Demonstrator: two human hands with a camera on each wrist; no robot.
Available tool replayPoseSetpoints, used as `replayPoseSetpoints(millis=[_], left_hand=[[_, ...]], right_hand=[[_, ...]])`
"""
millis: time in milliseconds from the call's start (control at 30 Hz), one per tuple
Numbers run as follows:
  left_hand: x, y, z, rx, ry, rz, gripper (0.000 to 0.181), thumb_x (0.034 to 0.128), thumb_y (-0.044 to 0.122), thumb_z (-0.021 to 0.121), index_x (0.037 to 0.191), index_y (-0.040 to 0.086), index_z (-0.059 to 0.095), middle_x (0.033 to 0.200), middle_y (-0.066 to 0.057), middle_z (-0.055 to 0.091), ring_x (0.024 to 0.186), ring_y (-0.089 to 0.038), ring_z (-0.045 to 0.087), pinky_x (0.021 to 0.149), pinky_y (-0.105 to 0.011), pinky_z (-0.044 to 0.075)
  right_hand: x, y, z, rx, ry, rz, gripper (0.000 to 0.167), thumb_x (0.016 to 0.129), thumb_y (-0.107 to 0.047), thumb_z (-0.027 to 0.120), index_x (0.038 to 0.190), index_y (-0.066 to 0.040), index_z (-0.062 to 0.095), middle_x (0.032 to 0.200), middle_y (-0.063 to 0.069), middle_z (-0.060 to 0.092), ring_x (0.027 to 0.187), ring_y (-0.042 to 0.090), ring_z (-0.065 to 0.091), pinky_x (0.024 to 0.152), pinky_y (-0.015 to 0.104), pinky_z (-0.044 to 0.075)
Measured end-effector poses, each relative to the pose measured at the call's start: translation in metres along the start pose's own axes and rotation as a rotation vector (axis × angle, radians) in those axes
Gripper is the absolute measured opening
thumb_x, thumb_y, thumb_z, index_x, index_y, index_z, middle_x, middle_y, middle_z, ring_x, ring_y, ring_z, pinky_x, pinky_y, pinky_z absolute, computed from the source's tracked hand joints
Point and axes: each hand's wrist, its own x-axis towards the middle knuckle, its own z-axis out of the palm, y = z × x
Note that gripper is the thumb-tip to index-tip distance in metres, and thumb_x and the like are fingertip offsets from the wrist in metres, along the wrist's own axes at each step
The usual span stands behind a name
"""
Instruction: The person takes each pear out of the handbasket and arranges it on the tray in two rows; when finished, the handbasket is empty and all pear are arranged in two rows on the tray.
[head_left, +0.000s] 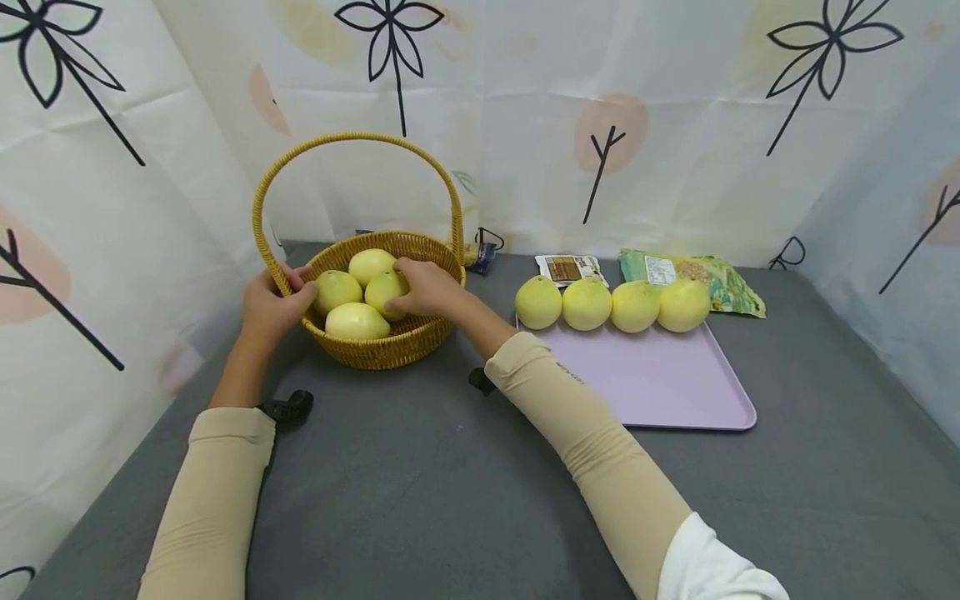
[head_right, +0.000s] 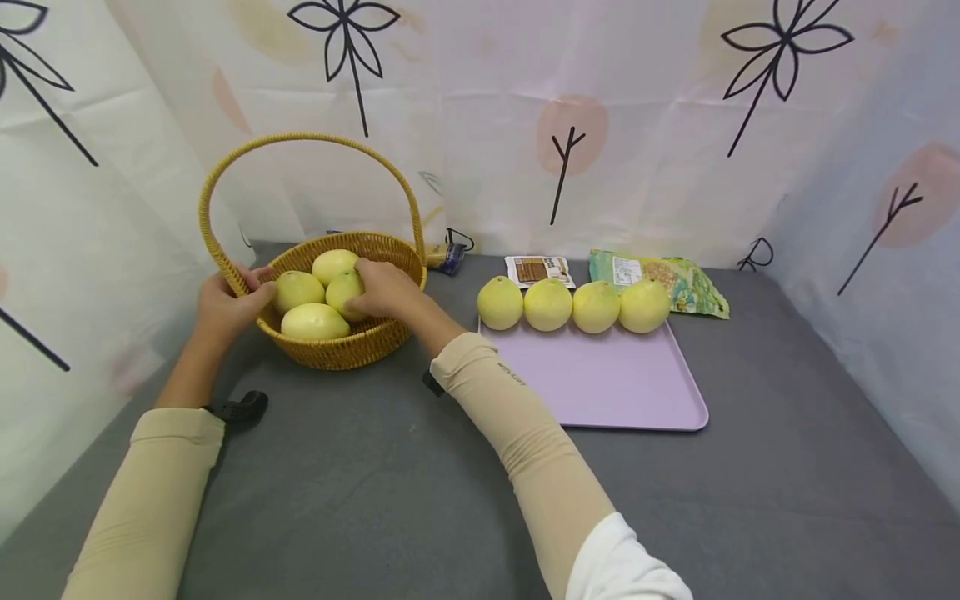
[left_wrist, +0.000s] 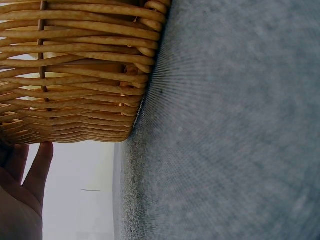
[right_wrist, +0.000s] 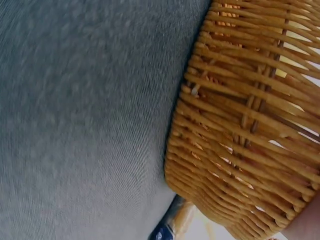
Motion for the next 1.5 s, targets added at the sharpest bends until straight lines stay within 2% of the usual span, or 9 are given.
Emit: replayPoseSetpoints(millis=[200,433,667,867,1167,1500], left_hand=[[-0.0004,0.0007,0.0002,0.003,-0.001,-0.001,0.026,0.0926,0.014,0.068,0.091,-0.006,0.052,0.123,-0.025,0.065,0.125,-0.029,0.058,0.063,-0.016,0.048],[-0.0008,0.0024,-0.0001,-0.008,-0.004,-0.005,0.027,0.0925,0.014,0.068,0.092,-0.007,0.051,0.124,-0.025,0.064,0.126,-0.03,0.058,0.064,-0.015,0.048],[-0.0015,0.0028,-0.0008,-0.001,-0.003,-0.007,0.025,0.0922,0.015,0.068,0.09,-0.004,0.053,0.122,-0.024,0.066,0.125,-0.029,0.059,0.064,-0.016,0.048],[-0.0025,0.0017,0.0016,-0.004,0.02,0.001,0.024,0.0909,0.015,0.07,0.087,-0.003,0.054,0.114,-0.02,0.068,0.122,-0.029,0.061,0.065,-0.016,0.049],[-0.0022,0.0016,0.0026,-0.009,0.019,-0.009,0.026,0.0916,0.015,0.069,0.091,-0.005,0.052,0.122,-0.025,0.066,0.123,-0.029,0.06,0.065,-0.015,0.048],[-0.002,0.0011,-0.0003,-0.008,0.003,-0.017,0.028,0.0928,0.016,0.068,0.093,-0.005,0.051,0.125,-0.024,0.065,0.125,-0.028,0.059,0.066,-0.015,0.048]], right_hand=[[0.0021,-0.0008,0.0043,0.013,0.038,0.001,0.069,0.094,-0.034,0.072,0.149,-0.004,0.042,0.134,0.011,0.058,0.112,0.023,0.059,0.088,0.035,0.046],[0.0027,0.0004,0.0061,0.015,0.063,-0.001,0.068,0.093,-0.034,0.073,0.148,-0.005,0.044,0.135,0.011,0.058,0.114,0.023,0.059,0.09,0.036,0.047],[0.0024,0.0012,0.0054,0.027,0.04,-0.001,0.069,0.093,-0.033,0.072,0.149,-0.006,0.042,0.136,0.011,0.057,0.116,0.023,0.058,0.092,0.036,0.046],[0.0032,0.0052,0.0056,0.042,0.015,-0.001,0.068,0.094,-0.032,0.071,0.149,-0.007,0.04,0.139,0.011,0.054,0.118,0.023,0.056,0.093,0.036,0.046],[0.0026,0.008,0.0048,0.093,0.046,0.004,0.064,0.09,-0.027,0.076,0.143,-0.007,0.047,0.134,0.012,0.057,0.115,0.024,0.057,0.088,0.035,0.048],[-0.0046,0.0024,-0.0008,0.176,0.07,0.033,0.064,0.09,-0.026,0.076,0.144,-0.009,0.047,0.139,0.014,0.054,0.123,0.026,0.054,0.093,0.037,0.047]])
